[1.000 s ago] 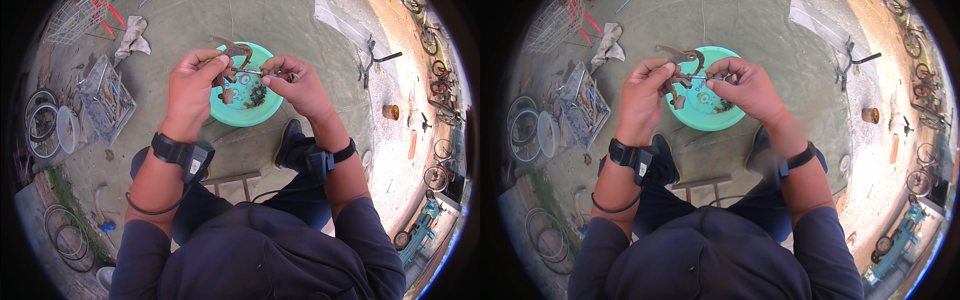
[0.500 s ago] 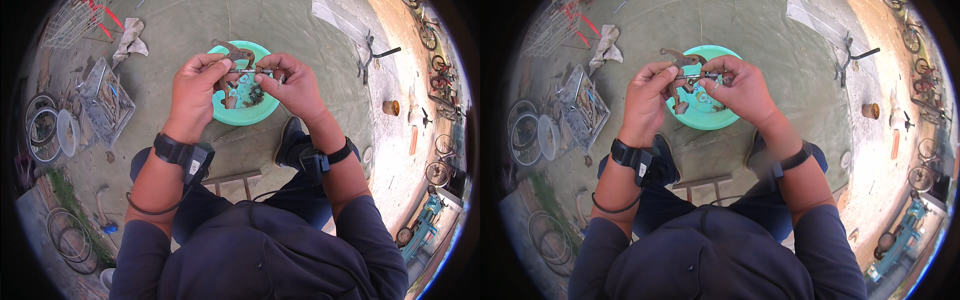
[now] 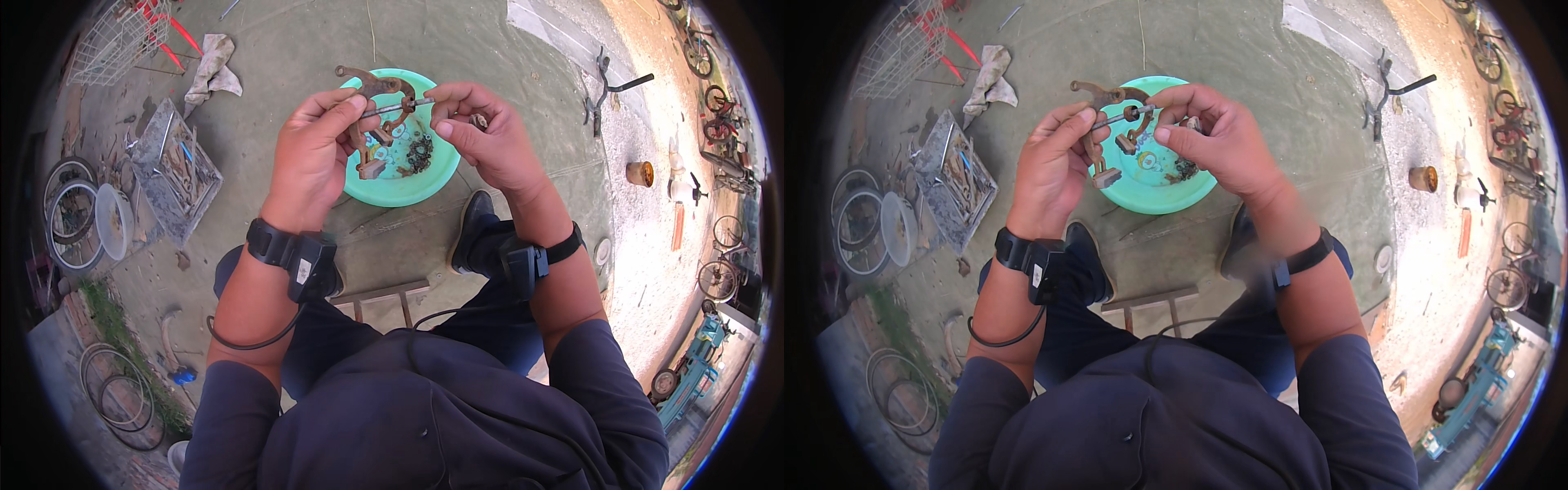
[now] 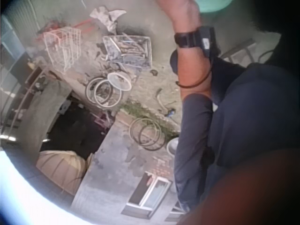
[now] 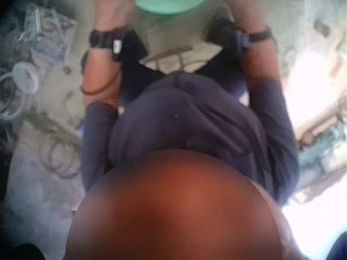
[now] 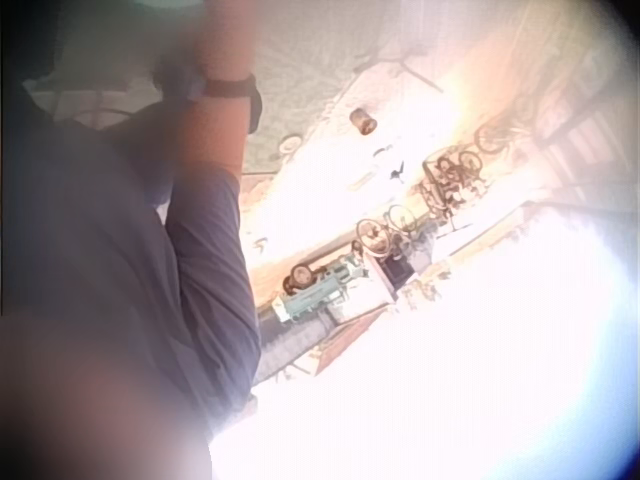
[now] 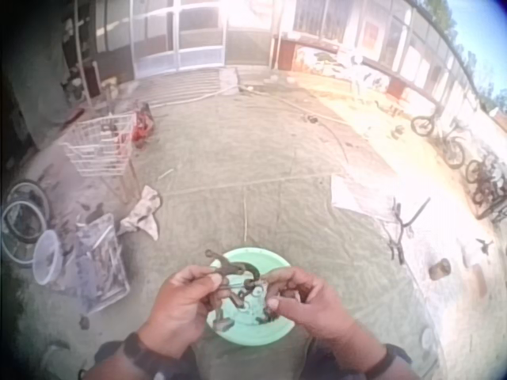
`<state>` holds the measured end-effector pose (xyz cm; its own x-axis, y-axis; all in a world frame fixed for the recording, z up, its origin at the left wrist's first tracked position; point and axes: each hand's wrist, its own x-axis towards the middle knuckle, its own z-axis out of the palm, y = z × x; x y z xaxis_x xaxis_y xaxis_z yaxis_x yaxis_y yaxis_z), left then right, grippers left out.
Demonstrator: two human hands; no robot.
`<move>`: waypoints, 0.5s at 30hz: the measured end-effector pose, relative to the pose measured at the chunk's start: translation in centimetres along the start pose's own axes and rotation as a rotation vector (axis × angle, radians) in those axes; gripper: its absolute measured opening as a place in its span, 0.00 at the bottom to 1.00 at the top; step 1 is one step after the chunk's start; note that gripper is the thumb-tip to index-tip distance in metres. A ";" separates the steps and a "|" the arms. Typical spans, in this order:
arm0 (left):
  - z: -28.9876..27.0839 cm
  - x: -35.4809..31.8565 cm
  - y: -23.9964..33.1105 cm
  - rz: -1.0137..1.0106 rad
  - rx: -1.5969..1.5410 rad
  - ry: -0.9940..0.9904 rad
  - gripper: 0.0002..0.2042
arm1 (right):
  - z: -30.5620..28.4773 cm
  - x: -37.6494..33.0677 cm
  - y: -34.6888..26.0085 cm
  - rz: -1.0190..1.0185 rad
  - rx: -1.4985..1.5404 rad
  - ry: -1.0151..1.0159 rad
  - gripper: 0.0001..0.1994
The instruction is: The person sits and assembles small metal parts by hand. They pick a pin from a green basin, insert it into a curved metal bracket, and then attach a second bracket to complete the assembly.
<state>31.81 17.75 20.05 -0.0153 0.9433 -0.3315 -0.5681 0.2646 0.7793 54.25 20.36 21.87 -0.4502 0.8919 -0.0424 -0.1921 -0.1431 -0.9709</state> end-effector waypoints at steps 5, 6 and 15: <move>0.1 -0.2 0.1 0.006 -0.027 -0.033 0.08 | 0.1 0.0 -0.3 0.033 0.063 0.010 0.16; 0.2 -0.3 0.1 0.004 -0.030 -0.041 0.08 | 0.3 0.0 -0.2 0.033 0.069 0.025 0.15; 0.5 -0.5 -0.1 -0.013 0.010 -0.048 0.06 | 0.9 0.1 0.5 0.068 0.095 0.141 0.10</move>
<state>32.31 17.39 20.42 0.0313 0.9483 -0.3159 -0.5595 0.2785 0.7807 53.30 20.03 21.59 -0.3396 0.9291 -0.1464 -0.2500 -0.2392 -0.9382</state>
